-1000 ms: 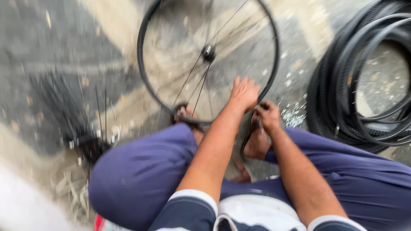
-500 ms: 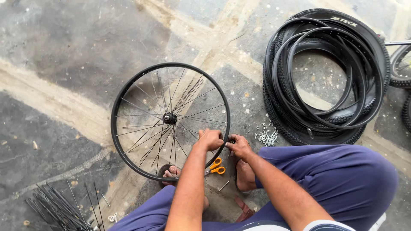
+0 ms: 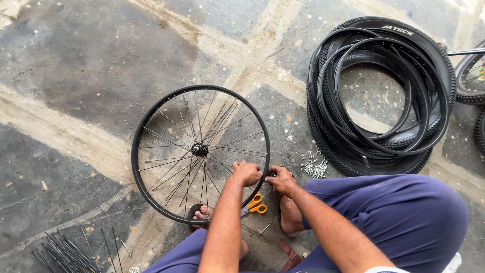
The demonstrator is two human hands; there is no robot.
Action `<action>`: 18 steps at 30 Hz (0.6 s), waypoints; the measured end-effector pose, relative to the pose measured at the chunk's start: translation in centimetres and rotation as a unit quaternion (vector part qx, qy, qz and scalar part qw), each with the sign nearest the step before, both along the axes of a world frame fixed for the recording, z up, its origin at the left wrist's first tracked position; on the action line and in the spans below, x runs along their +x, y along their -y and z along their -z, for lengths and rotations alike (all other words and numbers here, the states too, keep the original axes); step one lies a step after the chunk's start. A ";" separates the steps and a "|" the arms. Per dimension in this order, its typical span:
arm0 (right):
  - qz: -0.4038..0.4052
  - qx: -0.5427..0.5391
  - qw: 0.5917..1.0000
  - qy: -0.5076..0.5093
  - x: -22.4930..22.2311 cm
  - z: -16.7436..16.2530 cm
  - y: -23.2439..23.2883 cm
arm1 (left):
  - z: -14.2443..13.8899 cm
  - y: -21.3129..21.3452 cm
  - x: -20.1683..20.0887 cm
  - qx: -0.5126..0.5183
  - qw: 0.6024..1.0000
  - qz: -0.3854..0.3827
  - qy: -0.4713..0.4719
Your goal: The person sits on the ground and laces a bicycle wheel by inserting spokes from a bundle into the hub and rim. They thread each spoke through the rim holes and secure it with a nipple, working methodically around the wheel.
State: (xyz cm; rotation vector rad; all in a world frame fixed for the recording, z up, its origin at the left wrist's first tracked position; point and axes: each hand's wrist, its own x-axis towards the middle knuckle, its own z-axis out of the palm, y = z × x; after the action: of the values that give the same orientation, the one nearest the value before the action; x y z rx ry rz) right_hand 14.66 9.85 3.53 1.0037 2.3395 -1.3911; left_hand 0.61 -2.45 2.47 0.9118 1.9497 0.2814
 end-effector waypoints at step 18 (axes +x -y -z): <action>0.178 -0.278 0.943 -0.048 0.3 0.8 -1.7 | 0.5 -0.2 0.5 0.033 0.999 -0.038 -0.007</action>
State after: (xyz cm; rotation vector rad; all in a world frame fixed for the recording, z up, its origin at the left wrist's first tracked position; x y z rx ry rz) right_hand 14.94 11.59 2.68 1.2221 1.6909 -2.1133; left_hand 1.12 -2.23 1.96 0.8841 2.0009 0.3866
